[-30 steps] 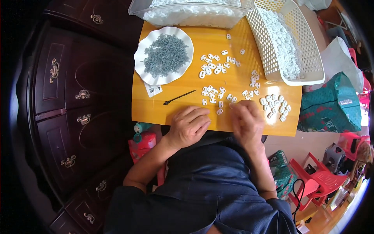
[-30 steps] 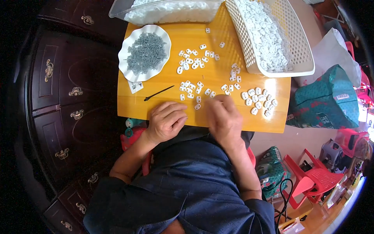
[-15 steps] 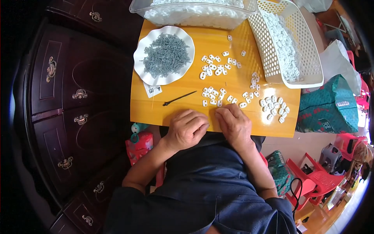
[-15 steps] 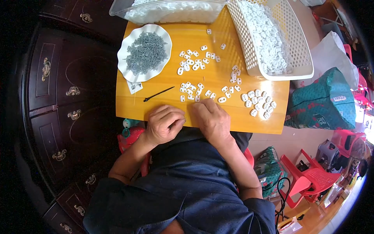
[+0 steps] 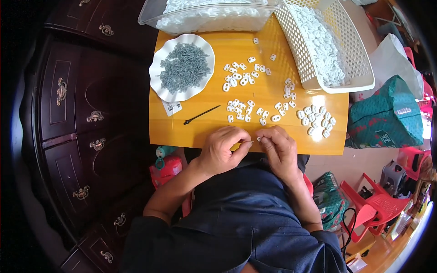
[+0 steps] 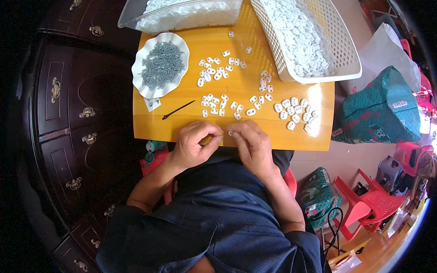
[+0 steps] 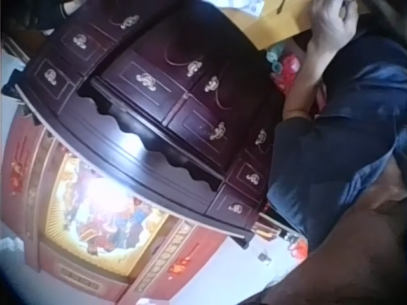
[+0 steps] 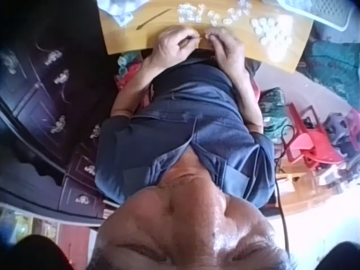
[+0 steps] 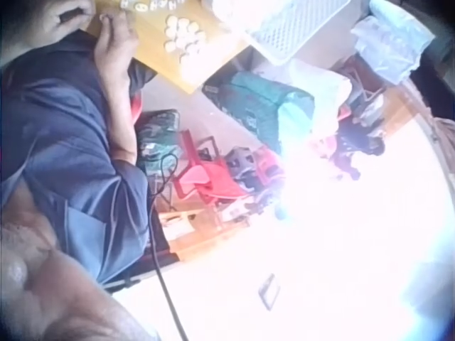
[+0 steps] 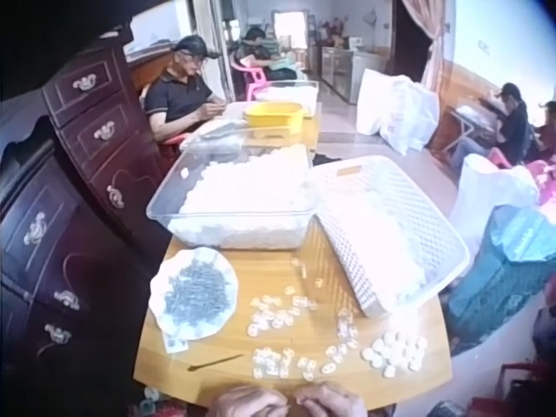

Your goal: Assembling small white plastic components by inserting metal pins by hand.

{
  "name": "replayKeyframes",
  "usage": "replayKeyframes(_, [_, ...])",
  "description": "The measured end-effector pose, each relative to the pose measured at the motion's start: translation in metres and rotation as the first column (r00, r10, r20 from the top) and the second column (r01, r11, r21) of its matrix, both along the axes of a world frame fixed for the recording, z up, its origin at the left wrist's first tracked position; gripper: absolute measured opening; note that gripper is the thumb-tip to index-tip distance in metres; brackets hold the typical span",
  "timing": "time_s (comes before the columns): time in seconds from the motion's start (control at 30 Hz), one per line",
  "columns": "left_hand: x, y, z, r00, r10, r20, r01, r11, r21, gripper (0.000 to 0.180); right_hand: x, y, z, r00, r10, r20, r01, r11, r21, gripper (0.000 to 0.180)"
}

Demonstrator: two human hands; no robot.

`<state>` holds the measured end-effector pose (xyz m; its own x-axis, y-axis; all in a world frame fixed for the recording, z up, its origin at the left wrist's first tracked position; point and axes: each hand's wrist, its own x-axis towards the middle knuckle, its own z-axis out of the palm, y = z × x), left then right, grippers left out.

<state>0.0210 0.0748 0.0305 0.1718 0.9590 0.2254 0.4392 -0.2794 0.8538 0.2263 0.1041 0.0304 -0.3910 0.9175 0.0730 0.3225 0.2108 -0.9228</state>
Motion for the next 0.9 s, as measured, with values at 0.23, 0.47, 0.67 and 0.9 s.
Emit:
replayKeyframes(0.23, [0.014, 0.008, 0.004, 0.997, -0.060, 0.039, 0.065, 0.989, -0.129, 0.009, 0.015, -0.002, -0.010, 0.984, -0.025, -0.177, 0.004, 0.993, -0.117, 0.013])
replayKeyframes(0.47, [0.018, 0.014, 0.006, 0.995, -0.074, 0.074, 0.088, 0.972, -0.218, 0.006, 0.019, -0.010, -0.018, 0.929, -0.130, -0.345, -0.010, 0.926, -0.377, 0.012])
replayKeyframes(0.67, [0.015, 0.020, 0.013, 0.987, -0.154, -0.039, 0.140, 0.962, -0.236, 0.005, 0.020, -0.009, -0.023, 0.931, -0.111, -0.347, -0.012, 0.942, -0.334, 0.014])
replayKeyframes(0.9, [0.008, 0.027, 0.019, 0.957, -0.254, -0.141, 0.223, 0.953, -0.205, 0.008, 0.019, -0.009, -0.022, 0.969, -0.057, -0.240, -0.004, 0.969, -0.246, 0.013])
